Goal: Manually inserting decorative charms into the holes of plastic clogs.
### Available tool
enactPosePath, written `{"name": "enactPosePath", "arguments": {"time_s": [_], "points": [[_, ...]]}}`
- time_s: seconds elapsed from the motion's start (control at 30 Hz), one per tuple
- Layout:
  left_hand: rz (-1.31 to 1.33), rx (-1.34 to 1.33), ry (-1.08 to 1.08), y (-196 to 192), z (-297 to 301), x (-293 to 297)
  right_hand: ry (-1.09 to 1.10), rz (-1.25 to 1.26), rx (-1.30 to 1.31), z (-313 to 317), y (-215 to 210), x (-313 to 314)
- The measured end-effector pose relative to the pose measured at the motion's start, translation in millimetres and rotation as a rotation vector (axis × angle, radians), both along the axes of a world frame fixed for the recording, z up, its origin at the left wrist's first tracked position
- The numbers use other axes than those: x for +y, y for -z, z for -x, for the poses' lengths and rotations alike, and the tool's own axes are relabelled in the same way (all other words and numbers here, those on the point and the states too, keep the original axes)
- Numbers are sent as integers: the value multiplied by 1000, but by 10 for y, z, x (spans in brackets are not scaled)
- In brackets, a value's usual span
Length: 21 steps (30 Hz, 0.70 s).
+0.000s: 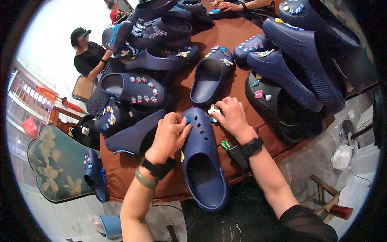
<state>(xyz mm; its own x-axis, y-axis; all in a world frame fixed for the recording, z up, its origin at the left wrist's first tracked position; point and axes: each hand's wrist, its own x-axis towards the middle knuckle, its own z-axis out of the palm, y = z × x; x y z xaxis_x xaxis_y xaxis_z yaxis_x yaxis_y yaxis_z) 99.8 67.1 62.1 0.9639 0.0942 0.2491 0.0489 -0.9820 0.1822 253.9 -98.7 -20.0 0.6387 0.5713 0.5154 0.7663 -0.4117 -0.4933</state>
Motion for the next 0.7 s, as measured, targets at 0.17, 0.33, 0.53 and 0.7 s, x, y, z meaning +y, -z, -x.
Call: {"name": "enactPosePath", "arguments": {"time_s": [0.17,0.33,0.53,0.7], "points": [[-263,-184,30,152,28,-125,-47,-67,10,55,-15,25],[-224,-195,-21,246,15,-128,-59,-7,57,51,-21,-6],[-71,-199,11,255,46,-104,-32,31,-17,67,-18,-27],[31,-145,-20,153,60,-152,-53,5,-28,46,24,-24]]}}
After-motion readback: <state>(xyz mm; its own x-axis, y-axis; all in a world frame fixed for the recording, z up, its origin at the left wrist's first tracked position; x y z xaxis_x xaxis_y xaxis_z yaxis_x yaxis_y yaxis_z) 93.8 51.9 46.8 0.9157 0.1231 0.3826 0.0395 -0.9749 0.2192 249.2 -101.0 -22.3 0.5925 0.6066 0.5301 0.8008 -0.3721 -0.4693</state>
